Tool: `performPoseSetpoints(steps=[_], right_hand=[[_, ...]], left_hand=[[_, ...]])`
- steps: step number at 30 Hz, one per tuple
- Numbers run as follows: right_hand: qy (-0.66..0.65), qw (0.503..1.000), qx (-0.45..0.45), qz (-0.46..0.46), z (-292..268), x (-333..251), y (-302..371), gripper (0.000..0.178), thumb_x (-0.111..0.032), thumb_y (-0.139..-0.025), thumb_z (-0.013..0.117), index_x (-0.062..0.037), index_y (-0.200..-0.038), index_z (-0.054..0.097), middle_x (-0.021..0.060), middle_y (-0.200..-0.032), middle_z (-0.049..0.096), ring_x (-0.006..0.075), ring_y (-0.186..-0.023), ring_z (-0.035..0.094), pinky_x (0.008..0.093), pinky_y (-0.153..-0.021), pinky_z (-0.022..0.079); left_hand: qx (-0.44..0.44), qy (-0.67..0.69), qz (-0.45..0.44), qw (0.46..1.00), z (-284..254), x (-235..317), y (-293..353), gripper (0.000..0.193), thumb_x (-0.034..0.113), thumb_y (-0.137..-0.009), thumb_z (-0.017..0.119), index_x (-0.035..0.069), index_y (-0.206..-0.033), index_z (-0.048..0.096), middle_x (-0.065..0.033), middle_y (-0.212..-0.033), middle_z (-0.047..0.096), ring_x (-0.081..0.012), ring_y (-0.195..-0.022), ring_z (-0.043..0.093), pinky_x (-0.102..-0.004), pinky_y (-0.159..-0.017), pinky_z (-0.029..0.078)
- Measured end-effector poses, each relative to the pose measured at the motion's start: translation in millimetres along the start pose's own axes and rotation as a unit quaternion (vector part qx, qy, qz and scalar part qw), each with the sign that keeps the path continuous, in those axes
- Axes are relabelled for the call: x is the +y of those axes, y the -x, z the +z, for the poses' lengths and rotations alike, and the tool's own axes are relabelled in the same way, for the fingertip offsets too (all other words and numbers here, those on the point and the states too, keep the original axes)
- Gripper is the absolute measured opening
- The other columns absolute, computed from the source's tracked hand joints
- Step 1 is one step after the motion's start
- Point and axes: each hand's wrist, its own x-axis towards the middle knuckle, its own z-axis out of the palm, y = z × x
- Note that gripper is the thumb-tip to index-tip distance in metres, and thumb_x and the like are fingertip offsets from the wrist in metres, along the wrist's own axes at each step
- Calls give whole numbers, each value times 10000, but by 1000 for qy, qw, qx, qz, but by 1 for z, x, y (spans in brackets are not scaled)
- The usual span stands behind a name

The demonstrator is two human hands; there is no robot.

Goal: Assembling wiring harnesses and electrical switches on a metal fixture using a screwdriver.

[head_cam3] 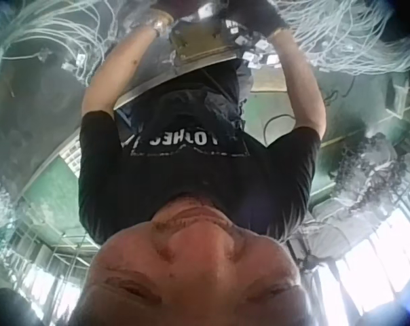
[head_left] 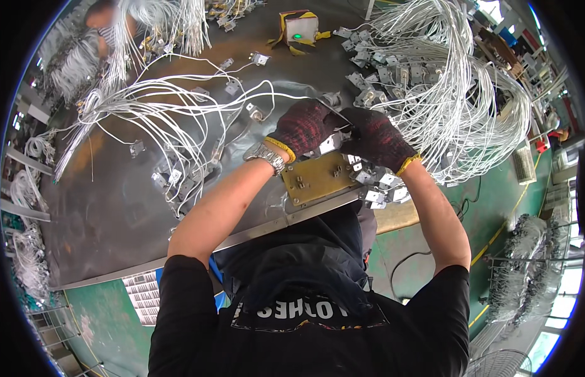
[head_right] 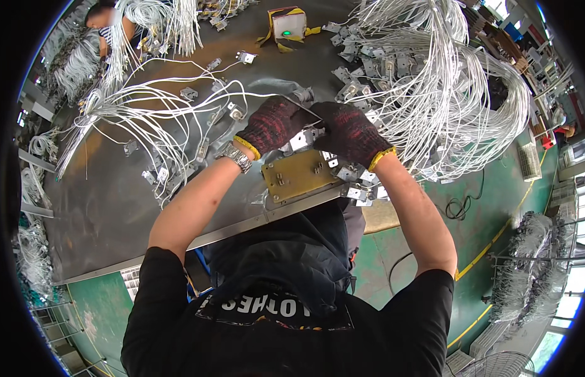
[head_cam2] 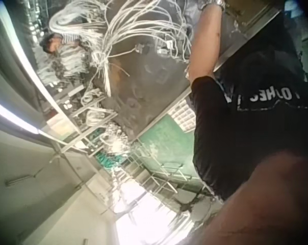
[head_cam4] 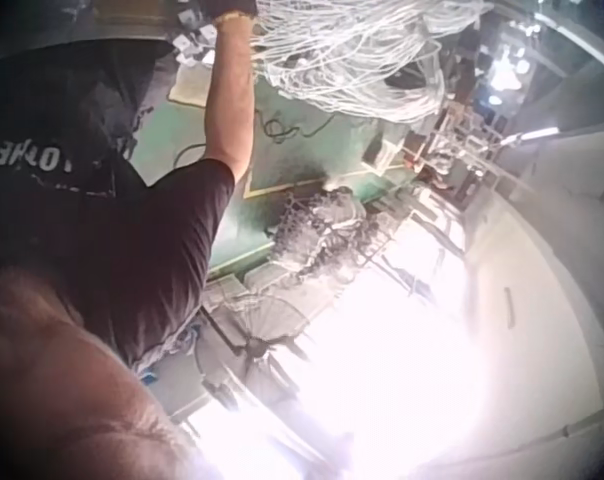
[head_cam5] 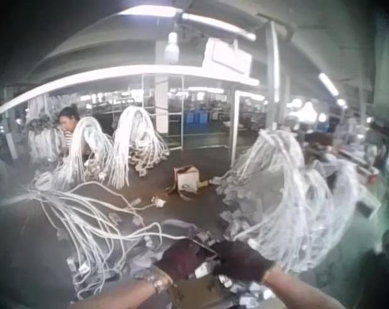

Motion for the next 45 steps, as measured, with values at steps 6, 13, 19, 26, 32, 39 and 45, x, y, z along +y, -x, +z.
performPoseSetpoints(steps=[6,13,19,26,32,39,45], right_hand=[[-42,997,57,13,4,-5,13,488,-68,-756,821,-71,-1226,689,67,-955,668,163,-818,647,306,-722,544],[81,993,86,-21,10,-10,44,477,-57,-770,786,-82,-1236,684,108,-1164,686,242,-937,709,364,-769,576],[108,942,307,77,25,-1,95,403,59,-806,722,-45,-1191,665,125,-1137,658,238,-890,682,330,-703,556],[-61,870,400,281,74,71,180,496,-22,-781,841,-40,-1224,619,33,-1010,609,130,-880,590,292,-734,515],[23,907,353,227,58,75,140,544,-84,-777,871,-38,-1251,607,75,-1026,666,103,-845,607,293,-709,518],[63,881,324,339,29,174,91,392,-335,-791,837,-10,-871,632,157,-747,641,285,-691,591,425,-626,473],[135,877,300,352,12,183,13,519,-489,-839,730,16,-892,624,287,-912,670,496,-921,642,528,-769,505]], left_hand=[[-27,-31,-24,999,-17,-5,-6,258,282,-902,636,88,-1050,720,-197,-948,725,-383,-902,694,-483,-827,545],[-2,-75,-94,993,-18,-64,7,304,327,-943,654,81,-1113,709,-199,-1011,724,-406,-953,680,-493,-833,530],[-36,4,-105,994,-28,-28,46,547,527,-860,711,42,-1107,656,-171,-868,722,-372,-840,691,-468,-790,543],[-121,-95,-93,984,19,20,60,1110,553,-616,888,143,-1523,397,-159,-1461,420,-424,-1299,456,-506,-1065,410],[-42,-209,-68,975,69,-11,39,1000,583,-733,798,5,-1461,429,-215,-1527,313,-434,-1341,358,-530,-1106,360],[97,-376,7,921,102,-33,-27,156,220,-886,638,68,-900,671,-122,-800,667,-242,-725,660,-436,-635,555],[-36,-343,-65,936,134,-124,-80,249,187,-978,508,38,-922,699,-190,-984,744,-351,-890,723,-408,-745,569]])
